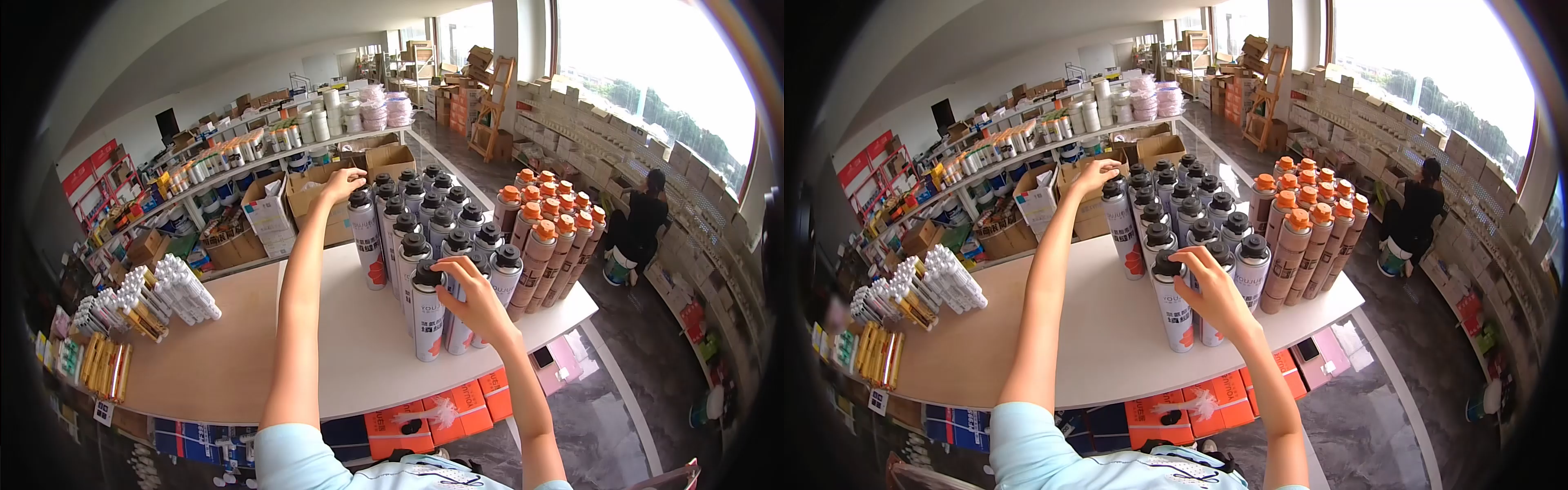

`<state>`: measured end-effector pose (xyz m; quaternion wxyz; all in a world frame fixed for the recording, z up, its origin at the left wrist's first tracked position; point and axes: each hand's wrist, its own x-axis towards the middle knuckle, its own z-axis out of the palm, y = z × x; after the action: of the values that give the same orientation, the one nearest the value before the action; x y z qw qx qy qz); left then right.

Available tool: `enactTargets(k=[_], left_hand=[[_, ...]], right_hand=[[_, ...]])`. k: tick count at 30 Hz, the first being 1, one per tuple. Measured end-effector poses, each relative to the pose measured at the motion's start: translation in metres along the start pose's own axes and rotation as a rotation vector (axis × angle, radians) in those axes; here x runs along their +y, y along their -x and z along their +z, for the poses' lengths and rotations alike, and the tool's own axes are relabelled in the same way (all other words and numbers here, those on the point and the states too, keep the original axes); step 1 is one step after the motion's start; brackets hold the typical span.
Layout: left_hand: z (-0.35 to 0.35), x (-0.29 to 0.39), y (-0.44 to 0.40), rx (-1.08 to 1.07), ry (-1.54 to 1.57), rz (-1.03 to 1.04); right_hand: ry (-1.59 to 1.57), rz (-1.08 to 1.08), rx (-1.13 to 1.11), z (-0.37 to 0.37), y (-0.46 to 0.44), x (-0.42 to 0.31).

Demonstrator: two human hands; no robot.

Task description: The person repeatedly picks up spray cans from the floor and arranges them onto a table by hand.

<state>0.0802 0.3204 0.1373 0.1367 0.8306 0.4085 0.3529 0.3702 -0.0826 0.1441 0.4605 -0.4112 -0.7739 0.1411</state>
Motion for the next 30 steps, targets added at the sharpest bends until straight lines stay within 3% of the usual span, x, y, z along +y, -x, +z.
enactTargets(k=[5, 11, 30], left_hand=[[0.012, -0.023, -0.011, 0.027, 0.078, -0.040], [-0.003, 0.021, 0.006, 0.070, -0.086, -0.094], [0.004, 0.028, 0.016, 0.141, -0.130, -0.106]], right_hand=[[0.009, -0.008, 0.004, 0.002, 0.002, 0.004], [0.039, -0.022, 0.019, 0.006, 0.001, 0.004], [0.032, -0.042, 0.040, 0.005, 0.003, 0.008]])
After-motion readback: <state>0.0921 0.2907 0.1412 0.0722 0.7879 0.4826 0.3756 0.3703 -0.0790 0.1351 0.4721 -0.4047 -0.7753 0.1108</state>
